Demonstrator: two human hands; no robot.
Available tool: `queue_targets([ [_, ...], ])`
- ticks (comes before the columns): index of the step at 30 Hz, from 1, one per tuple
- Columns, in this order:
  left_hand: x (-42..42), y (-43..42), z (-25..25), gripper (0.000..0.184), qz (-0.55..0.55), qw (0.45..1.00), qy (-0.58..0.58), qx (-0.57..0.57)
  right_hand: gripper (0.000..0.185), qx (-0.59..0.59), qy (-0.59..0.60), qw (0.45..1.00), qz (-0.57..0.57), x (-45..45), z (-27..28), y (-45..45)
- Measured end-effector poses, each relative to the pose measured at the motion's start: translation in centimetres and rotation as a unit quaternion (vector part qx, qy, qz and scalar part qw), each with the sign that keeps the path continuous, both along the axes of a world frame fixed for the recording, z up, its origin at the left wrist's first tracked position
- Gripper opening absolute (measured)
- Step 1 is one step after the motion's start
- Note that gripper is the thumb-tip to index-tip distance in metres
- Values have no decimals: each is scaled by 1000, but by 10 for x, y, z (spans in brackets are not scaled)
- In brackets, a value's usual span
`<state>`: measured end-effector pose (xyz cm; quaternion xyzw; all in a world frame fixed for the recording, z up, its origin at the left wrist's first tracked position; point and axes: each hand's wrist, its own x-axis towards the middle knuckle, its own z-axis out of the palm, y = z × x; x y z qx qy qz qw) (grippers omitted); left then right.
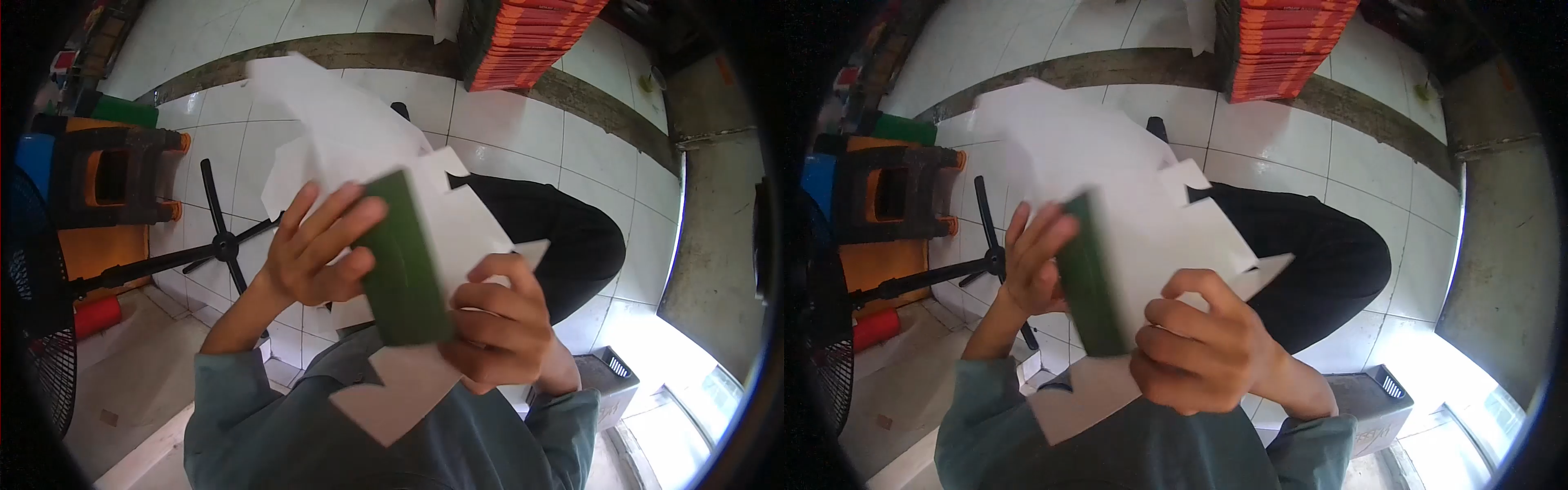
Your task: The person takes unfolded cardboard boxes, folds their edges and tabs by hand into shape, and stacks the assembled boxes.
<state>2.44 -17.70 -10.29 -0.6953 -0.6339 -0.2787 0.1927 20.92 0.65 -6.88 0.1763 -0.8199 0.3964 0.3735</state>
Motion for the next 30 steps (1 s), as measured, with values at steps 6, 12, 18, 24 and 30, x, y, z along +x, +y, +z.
queue_targets([
  [6, 30, 62, 15, 16, -124, 986, -69, -82, 11, 198, -117, 922, -311, 39, 25, -7],
  [12, 55, 87, 15, 42, -177, 930, -208, -245, 30, 72, -108, 959, -251, 57, 2, -8],
  [18, 32, 120, 25, 44, -270, 792, -367, -406, 19, 19, -74, 960, -269, 68, 1, 25],
  [24, 32, 137, 26, 29, -239, 607, -631, -421, 28, 16, -121, 905, -408, 73, 11, 42],
  [30, 46, 138, 40, 41, -140, 563, -711, -397, 39, 86, -275, 915, -282, 60, 19, 59],
])
